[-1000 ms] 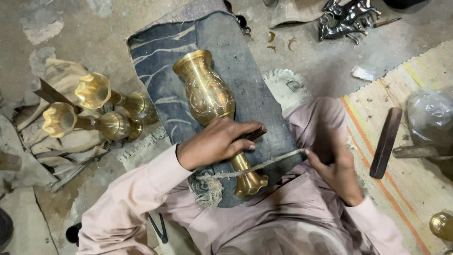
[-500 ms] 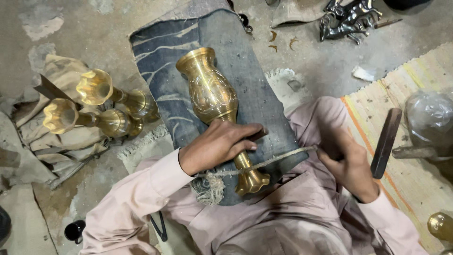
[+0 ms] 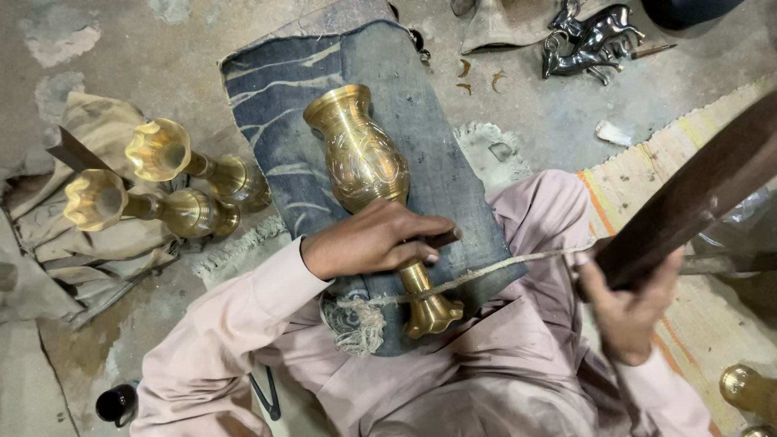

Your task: The person sits cross-legged with a brass vase on a lap cushion and decorates its surface by hand, holding a small punch against the metal and striking it with a wooden mallet to cut decorative patterns, repositioning the vase and punch repeatedly as they work around the body and base.

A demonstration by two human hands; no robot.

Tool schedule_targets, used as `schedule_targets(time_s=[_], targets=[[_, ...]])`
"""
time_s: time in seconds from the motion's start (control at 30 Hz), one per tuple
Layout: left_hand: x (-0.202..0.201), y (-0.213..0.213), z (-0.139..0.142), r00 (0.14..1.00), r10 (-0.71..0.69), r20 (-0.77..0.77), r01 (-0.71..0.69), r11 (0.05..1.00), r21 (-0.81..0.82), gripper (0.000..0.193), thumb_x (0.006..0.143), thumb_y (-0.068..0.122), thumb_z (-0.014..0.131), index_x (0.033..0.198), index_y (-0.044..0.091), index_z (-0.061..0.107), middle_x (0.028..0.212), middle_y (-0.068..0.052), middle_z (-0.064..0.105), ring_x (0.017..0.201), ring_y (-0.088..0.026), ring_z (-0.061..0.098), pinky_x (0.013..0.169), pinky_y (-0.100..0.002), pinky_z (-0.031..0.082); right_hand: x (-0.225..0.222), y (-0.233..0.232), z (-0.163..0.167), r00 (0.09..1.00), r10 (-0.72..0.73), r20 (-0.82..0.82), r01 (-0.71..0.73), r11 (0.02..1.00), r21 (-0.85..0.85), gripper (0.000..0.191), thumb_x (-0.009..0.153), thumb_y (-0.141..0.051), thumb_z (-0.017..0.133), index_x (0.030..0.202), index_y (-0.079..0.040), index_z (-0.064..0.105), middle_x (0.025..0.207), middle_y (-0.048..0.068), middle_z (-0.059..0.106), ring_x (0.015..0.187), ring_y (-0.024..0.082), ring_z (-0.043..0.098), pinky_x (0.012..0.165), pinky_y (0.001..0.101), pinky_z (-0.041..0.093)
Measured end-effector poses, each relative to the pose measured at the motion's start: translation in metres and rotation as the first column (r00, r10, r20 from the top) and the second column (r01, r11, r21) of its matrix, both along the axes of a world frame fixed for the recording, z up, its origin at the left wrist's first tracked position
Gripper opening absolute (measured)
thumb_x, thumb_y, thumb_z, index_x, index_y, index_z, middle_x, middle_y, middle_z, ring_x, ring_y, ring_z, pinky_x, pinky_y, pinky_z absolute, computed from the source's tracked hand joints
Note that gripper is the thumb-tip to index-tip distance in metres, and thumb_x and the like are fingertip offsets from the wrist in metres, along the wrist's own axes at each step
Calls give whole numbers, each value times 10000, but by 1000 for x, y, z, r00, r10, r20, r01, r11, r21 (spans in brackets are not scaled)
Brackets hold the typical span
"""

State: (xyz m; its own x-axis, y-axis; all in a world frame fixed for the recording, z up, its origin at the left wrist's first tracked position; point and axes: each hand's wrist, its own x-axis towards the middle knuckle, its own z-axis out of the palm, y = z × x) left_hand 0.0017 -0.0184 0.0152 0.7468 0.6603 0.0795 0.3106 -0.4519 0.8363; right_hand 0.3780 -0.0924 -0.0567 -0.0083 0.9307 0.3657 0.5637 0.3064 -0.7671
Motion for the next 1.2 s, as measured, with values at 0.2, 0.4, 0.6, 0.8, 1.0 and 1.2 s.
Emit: schedule_targets(time_s=[0.2,0.4,0.6,0.8,1.0,1.2], targets=[[-5,3,-3,992,-100,83,96,994,49,355,980,240,682,1279,49,682,1033,-140,787,816,-285,781,735,-389,604,-18,-4,-7,973,141,183,-156,985,71,817,830,21,777,1519,38,339,994,111,669,788,203,649,716,343,539],[-5,3,-5,999,-27,31,25,998,58,432,967,271,686,1308,8,653,1021,-192,759,788,-320,761,722,-425,581,-25,-1,11,1000,-17,21,16,998,53,772,913,68,823,1542,26,378,1135,175,618,934,244,640,851,335,557],[-4,1,-5,997,-45,69,41,998,55,425,977,266,675,1315,10,649,1054,-178,762,811,-311,765,743,-417,590,-15,-3,17,964,-123,-237,110,991,-71,758,976,-39,805,1597,-19,370,1031,48,663,813,126,652,722,262,546],[-6,1,-1,994,-83,69,83,997,11,394,966,255,679,1285,24,677,1010,-151,778,835,-301,769,733,-409,586,-14,3,8,755,172,633,-304,947,105,837,670,-40,858,1408,-85,465,895,172,654,742,339,647,656,439,517],[-8,2,0,986,-119,120,113,992,53,376,976,243,684,1282,26,669,1064,-147,774,866,-311,765,743,-403,589,-28,-3,10,970,-6,-241,-12,997,-72,641,960,9,785,1454,-144,405,1008,126,649,803,242,664,688,337,551],[-7,7,3,978,-188,85,186,982,36,357,981,232,679,1286,48,678,1072,-132,778,863,-292,764,768,-390,583,-23,-1,17,978,63,198,-84,991,104,881,772,-25,792,1510,31,314,934,141,618,773,262,608,701,387,486]])
